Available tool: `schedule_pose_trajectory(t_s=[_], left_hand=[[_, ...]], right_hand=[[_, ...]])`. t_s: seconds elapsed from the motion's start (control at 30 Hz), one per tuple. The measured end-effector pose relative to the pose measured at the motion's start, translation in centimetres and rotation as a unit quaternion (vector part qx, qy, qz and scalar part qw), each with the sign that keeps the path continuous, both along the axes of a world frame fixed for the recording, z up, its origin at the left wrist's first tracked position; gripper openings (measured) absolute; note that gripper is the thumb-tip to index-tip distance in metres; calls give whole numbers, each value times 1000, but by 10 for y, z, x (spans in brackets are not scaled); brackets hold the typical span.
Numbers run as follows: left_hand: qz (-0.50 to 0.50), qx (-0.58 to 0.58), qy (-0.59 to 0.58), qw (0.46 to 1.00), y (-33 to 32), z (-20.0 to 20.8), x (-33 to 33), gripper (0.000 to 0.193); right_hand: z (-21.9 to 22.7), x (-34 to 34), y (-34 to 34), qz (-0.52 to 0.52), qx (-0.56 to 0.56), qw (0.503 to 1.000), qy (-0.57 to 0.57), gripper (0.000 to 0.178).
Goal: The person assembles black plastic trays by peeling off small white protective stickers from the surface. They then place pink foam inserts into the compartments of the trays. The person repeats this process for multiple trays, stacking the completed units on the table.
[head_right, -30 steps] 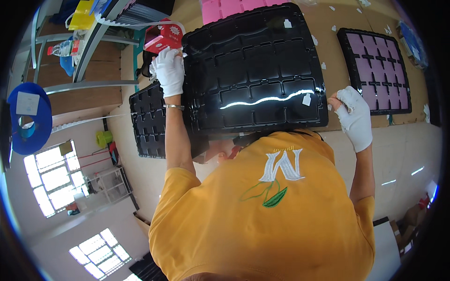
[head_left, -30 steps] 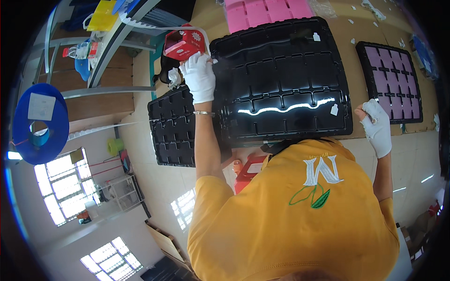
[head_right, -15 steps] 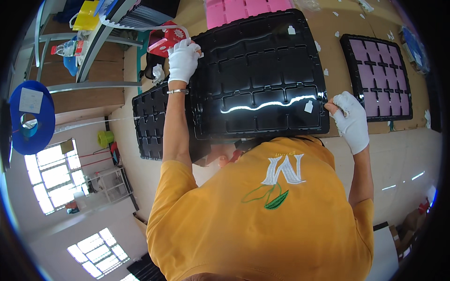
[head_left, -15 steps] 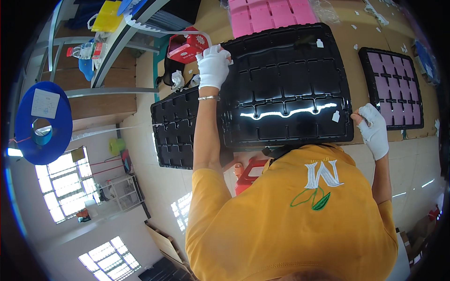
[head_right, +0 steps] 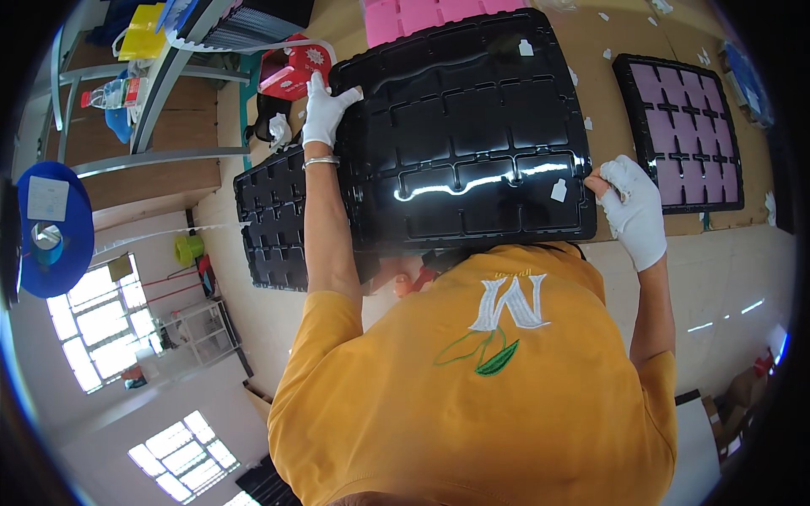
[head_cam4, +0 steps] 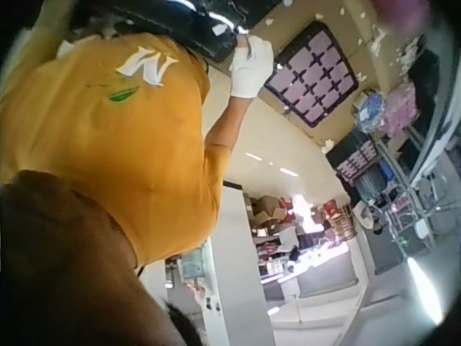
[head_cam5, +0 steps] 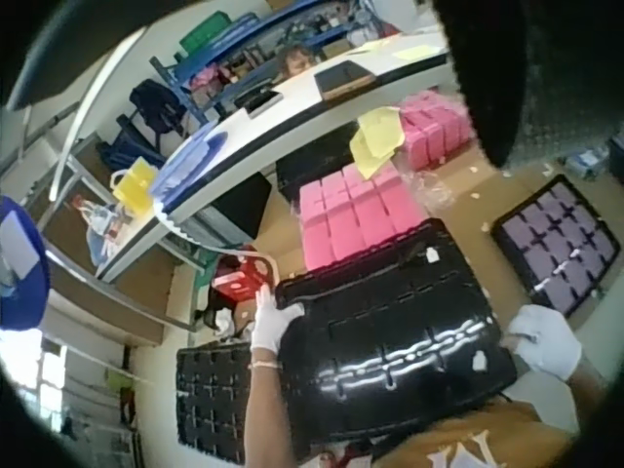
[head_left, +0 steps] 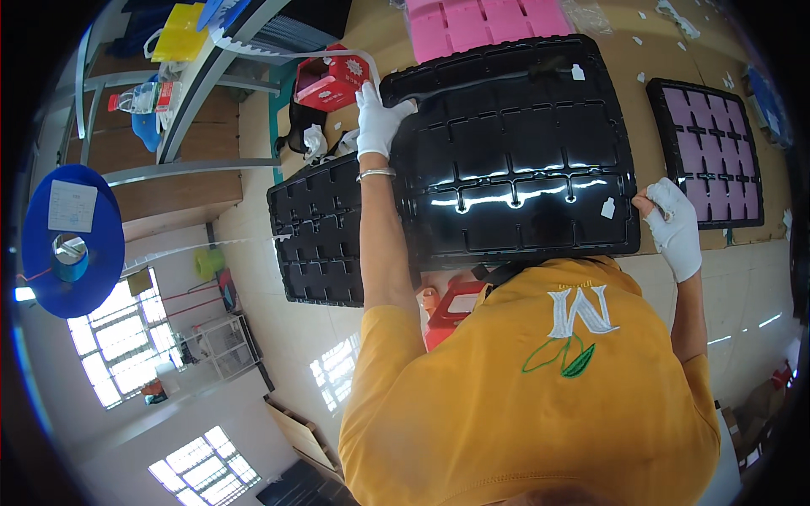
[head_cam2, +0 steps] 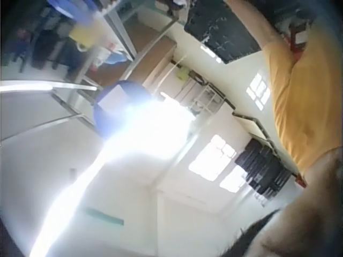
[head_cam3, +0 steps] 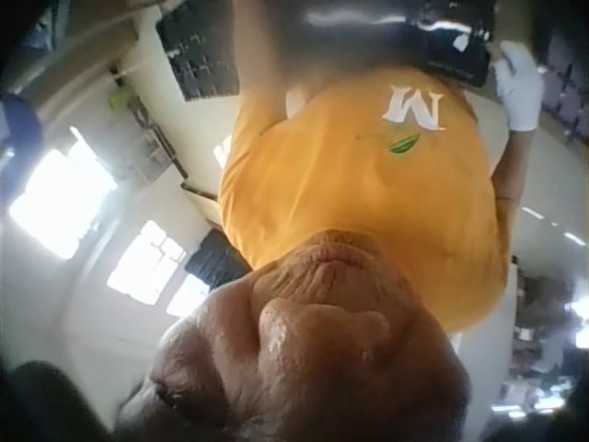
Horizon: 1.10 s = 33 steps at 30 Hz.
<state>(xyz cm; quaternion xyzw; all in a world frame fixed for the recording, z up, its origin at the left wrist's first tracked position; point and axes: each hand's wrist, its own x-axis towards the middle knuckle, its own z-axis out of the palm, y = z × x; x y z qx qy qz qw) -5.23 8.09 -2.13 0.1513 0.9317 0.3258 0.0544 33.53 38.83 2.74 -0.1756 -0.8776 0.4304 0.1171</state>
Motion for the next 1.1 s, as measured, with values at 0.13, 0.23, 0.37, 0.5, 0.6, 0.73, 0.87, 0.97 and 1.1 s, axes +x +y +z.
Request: schedule_pose_trajectory(t_s=[0.13,0.23,0.37,0.5,0.6,0.73,0.87,0.97,1.1], left_hand=[[18,53,-31,998,-10,-23,-7,111],[49,55,-57,996,-2,-16,0,105],[131,-25,102,986,16,7,9,69],[-19,-2,349,937,3,26,17,24],[-114,-161,336,921,1,34,20,20],[-162,-227,261,924,6,34,14,19],[-177,-237,255,920,11,34,13,15],[-189,-266,230,917,12,40,18,14],[-166,-243,244,924,10,37,21,15]], right_hand=[[0,0,1,7,-4,1000,-1,10],[-3,2,2,9,1,1000,3,10],[0,5,-1,8,14,1000,13,10],[-7,18,8,-4,45,999,29,11],[-10,25,12,-17,37,999,19,12],[-8,21,11,-16,24,999,27,13],[-5,18,12,-10,20,1000,15,13],[-6,19,11,-14,28,999,18,13],[-7,21,11,-23,17,999,17,12]])
